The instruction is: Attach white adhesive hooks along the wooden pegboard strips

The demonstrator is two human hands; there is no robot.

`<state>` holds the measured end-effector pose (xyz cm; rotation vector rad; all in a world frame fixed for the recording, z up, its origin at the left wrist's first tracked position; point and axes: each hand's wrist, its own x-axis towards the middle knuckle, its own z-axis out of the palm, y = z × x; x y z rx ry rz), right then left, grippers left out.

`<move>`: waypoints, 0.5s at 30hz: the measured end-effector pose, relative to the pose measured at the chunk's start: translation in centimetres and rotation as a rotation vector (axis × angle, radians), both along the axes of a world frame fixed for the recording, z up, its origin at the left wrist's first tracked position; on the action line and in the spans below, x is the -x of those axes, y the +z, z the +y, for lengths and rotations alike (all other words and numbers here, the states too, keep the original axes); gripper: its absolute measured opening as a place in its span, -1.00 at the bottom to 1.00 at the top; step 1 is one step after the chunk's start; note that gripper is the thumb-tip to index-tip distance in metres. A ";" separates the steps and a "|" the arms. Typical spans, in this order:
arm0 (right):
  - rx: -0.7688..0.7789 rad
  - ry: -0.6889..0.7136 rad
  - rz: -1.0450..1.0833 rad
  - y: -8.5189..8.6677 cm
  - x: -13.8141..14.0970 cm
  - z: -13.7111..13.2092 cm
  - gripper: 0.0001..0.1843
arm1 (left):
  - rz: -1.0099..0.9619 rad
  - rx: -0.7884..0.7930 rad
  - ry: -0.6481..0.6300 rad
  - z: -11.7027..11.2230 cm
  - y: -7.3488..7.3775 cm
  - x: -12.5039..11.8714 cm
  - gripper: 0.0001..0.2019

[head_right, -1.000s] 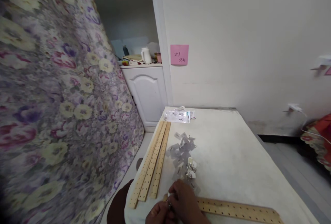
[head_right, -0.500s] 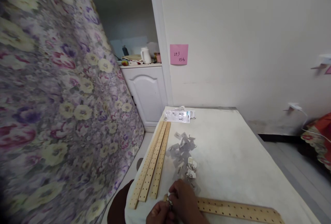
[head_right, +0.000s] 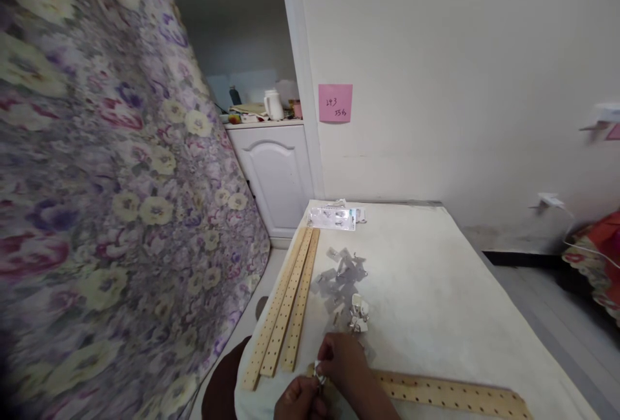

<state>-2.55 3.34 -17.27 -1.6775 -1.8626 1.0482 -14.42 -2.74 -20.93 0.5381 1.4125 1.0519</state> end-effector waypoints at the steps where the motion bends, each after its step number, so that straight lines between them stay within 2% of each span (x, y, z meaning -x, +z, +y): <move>1: 0.002 0.005 0.003 -0.1 0.0 0.1 -0.85 | 0.000 -0.001 -0.009 0.0 0.1 0.0 -0.57; 11: -0.078 -0.011 0.050 0.0 -0.4 -1.0 -0.86 | -0.059 -0.017 -0.051 -0.6 1.3 0.3 -0.46; 15: -0.173 -0.058 0.118 0.9 -1.3 -1.7 -0.83 | -0.015 -0.018 -0.034 -0.8 1.8 0.2 -0.45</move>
